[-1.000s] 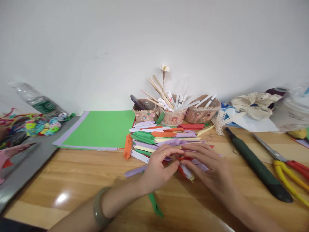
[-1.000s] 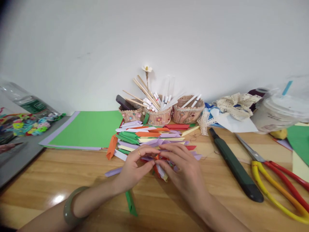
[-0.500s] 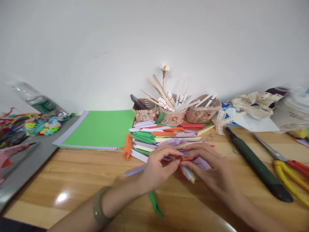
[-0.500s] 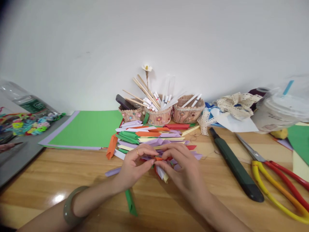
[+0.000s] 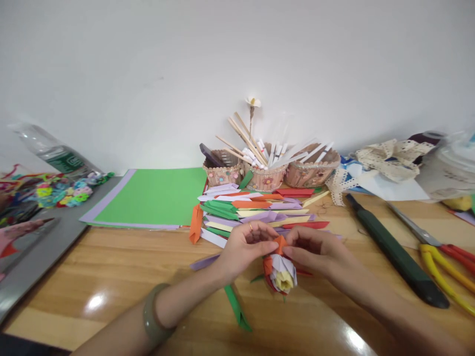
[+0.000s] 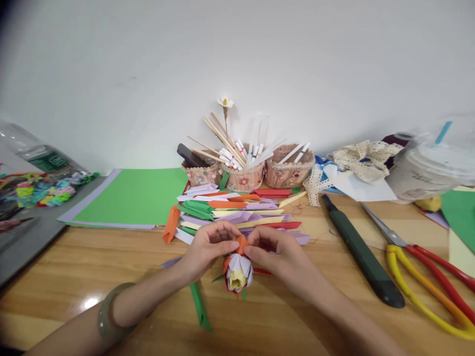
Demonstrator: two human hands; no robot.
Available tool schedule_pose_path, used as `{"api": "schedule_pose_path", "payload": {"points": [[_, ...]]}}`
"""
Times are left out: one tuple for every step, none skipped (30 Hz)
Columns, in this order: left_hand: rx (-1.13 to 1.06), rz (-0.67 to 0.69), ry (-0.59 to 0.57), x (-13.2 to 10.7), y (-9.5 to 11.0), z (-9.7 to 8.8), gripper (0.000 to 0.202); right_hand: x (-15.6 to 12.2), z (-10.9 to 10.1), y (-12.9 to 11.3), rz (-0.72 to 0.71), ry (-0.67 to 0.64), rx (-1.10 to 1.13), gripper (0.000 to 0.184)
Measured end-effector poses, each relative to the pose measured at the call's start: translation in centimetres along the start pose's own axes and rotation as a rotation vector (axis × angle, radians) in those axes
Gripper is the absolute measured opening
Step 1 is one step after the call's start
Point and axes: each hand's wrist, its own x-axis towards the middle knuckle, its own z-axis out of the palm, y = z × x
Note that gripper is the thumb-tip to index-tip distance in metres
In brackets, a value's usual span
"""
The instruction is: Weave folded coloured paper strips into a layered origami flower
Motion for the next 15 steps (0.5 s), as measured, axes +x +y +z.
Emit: {"api": "schedule_pose_path", "payload": {"points": [[-0.013,-0.028,0.002,0.03,-0.02,0.02,0.025,0.11,-0.01,0.24,0.020,-0.005,0.048,0.026],[-0.026,-0.052,0.007,0.06,-0.03,0.04,0.025,0.22,0.00,0.48,0.034,-0.010,0.089,0.026],[-0.037,-0.067,0.015,0.10,-0.03,0.05,0.026,0.34,0.02,0.70,0.038,-0.013,0.121,0.025],[-0.044,-0.079,0.021,0.15,-0.03,0.06,0.027,0.44,0.05,0.88,0.037,-0.010,0.141,0.025],[-0.048,-0.088,0.026,0.22,-0.03,0.06,0.028,0.54,0.09,1.02,0.033,-0.002,0.145,0.024],[-0.049,-0.098,0.029,0.29,-0.02,0.06,0.029,0.61,0.12,1.12,0.028,0.011,0.136,0.024],[-0.047,-0.108,0.033,0.36,-0.02,0.06,0.030,0.66,0.16,1.18,0.025,0.024,0.118,0.024],[-0.040,-0.118,0.036,0.43,-0.03,0.05,0.031,0.68,0.19,1.20,0.022,0.040,0.095,0.024],[-0.030,-0.128,0.037,0.49,-0.04,0.03,0.031,0.68,0.21,1.20,0.018,0.053,0.068,0.024],[-0.020,-0.138,0.035,0.53,-0.07,0.00,0.031,0.66,0.24,1.18,0.010,0.061,0.039,0.023],[-0.014,-0.145,0.029,0.55,-0.11,-0.03,0.031,0.62,0.26,1.14,-0.002,0.066,0.010,0.022],[-0.011,-0.151,0.020,0.55,-0.14,-0.07,0.030,0.58,0.28,1.09,-0.018,0.071,-0.021,0.020],[-0.009,-0.153,0.008,0.53,-0.16,-0.11,0.030,0.54,0.29,1.02,-0.035,0.077,-0.049,0.019],[-0.009,-0.152,-0.005,0.49,-0.17,-0.14,0.029,0.50,0.31,0.94,-0.050,0.081,-0.073,0.017],[-0.008,-0.149,-0.014,0.44,-0.15,-0.15,0.028,0.47,0.33,0.86,-0.060,0.082,-0.091,0.016]]}}
